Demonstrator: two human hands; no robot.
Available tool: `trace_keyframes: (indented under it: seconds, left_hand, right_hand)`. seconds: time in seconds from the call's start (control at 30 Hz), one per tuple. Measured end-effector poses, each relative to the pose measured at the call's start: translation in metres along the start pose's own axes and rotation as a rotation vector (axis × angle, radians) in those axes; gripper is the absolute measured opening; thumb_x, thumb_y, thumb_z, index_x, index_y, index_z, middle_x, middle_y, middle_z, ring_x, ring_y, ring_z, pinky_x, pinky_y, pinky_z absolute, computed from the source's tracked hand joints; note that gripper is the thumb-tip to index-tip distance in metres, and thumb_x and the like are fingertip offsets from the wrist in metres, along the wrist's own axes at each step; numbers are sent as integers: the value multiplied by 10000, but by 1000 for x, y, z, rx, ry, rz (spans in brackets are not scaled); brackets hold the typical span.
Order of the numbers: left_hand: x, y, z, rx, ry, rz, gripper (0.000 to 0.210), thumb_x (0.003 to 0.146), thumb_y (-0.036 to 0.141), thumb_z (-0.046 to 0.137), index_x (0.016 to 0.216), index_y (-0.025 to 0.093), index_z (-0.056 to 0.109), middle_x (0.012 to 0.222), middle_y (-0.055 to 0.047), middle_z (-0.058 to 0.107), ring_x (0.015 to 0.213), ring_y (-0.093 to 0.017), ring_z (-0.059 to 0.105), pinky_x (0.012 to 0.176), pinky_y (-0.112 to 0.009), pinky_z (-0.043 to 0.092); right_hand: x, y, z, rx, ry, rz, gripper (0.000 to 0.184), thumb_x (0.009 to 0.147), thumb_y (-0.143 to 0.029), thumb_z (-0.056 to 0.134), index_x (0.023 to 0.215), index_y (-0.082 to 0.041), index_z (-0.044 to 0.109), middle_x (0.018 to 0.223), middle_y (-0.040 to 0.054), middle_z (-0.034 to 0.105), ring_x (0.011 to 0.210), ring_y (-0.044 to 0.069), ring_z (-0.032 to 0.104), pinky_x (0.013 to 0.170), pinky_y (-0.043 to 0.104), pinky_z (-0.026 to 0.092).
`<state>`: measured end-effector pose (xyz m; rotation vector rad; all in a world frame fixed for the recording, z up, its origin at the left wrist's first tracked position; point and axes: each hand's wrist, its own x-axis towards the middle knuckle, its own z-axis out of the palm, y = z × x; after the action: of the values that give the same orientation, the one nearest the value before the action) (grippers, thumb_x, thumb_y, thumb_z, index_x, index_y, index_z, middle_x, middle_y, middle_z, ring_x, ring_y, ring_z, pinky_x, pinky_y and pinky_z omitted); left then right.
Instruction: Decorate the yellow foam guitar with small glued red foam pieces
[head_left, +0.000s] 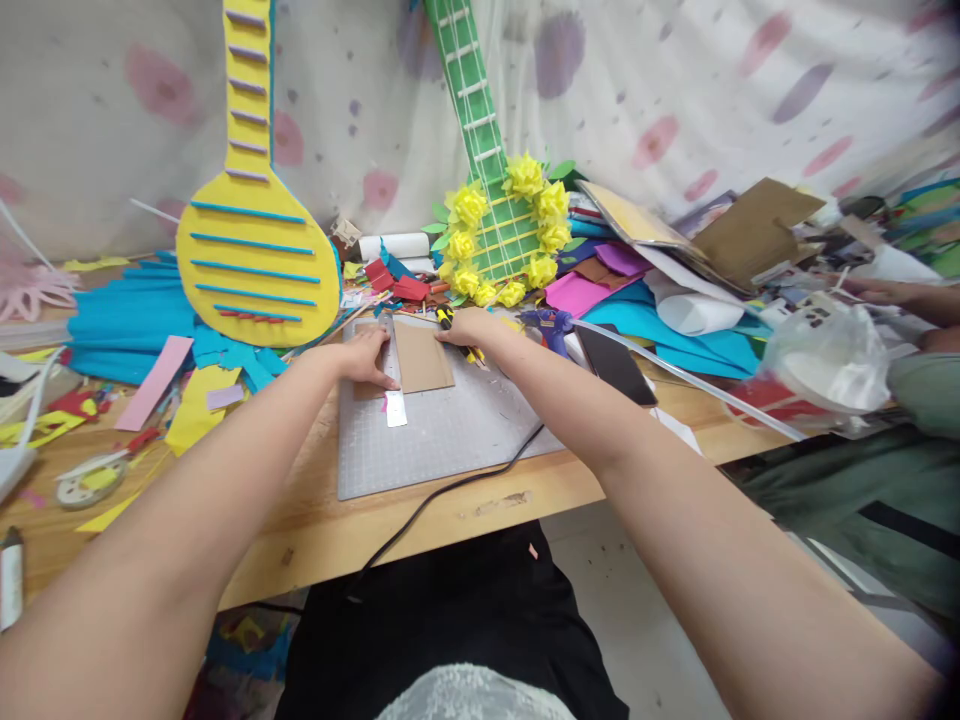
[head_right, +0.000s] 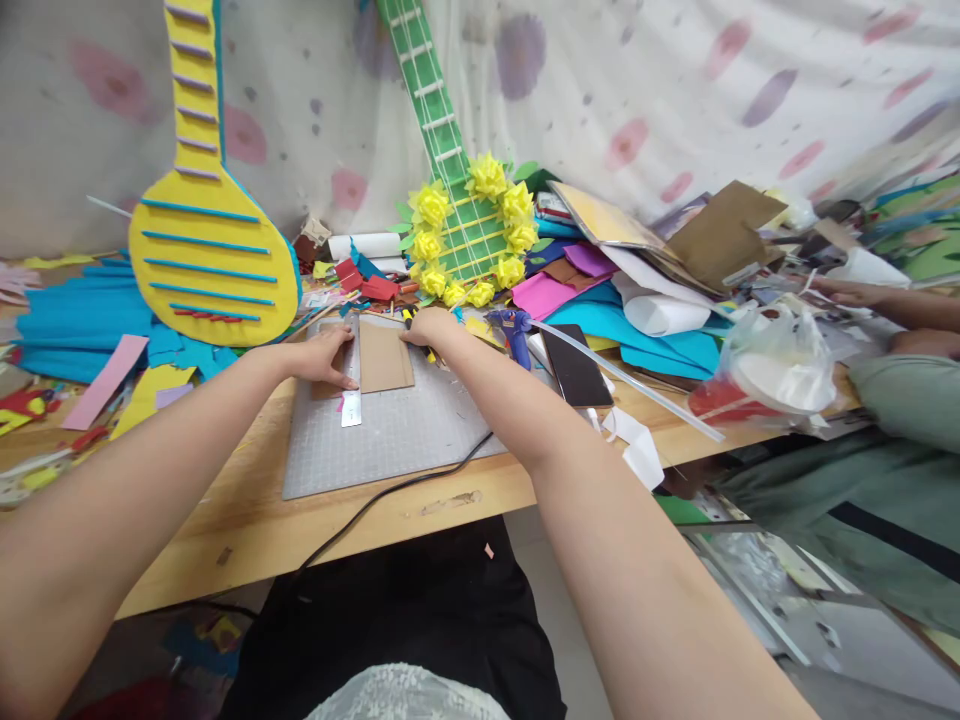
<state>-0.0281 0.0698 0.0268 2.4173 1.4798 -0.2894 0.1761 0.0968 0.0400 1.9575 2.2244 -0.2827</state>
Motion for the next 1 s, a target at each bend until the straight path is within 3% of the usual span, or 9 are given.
trace_keyframes:
  seconds: [0.17,0.3,0.53,0.73,0.87,1.0]
  left_hand:
    - [-3,-2,-1,-10,14,37,1110,497,642,609,1386,68,274,1482,-194,216,1361,-295,228,1094,-347,215]
    - [-13,-3,-3,62,38,8,1071,522,661,592,1389,107,295,1489,-172,217,1375,-313,179,1106,-410,165]
    - [-35,-16,-1,149,-82,-78,1082,599,644,542,1421,36,189,1507,-192,119,1388,-292,141,1108,-381,156]
    - [-48,-5,-8,253,-116,-197,1017,568,590,619,1379,61,307,1470,-226,227,1359,-337,215,1081,-433,211]
    - [-49,13,-6,223,-26,-146,932,671,570,541,1405,74,253,1505,-204,114,1387,-313,131,1101,-434,155]
    - [-48,18,16,120,11,-191,896,754,620,404,1413,42,217,1494,-226,136,1386,-327,123,1101,-479,117]
  right_hand:
    - [-1,-5,5,-55,42,34,565,825,-520,467,1117,-63,626,1107,238,621,1071,322,575,854,397,466]
    - [-9,-7,6,-82,106,49,523,831,-495,482,1101,-76,639,1123,230,618,1063,316,580,837,393,470]
    - [-19,-11,7,-63,155,64,400,840,-392,504,1002,-59,657,1041,241,643,999,329,600,801,406,457]
    - [-36,-16,5,-20,489,-37,356,847,-215,436,1173,-83,484,1161,224,566,1034,296,564,808,366,445]
    - [-45,-22,5,77,337,-34,369,826,-206,441,1180,-103,441,1075,200,609,967,283,600,804,372,454]
    - [-49,-33,12,284,186,-13,513,753,-262,563,1209,-87,407,1161,207,560,1048,271,574,852,334,452]
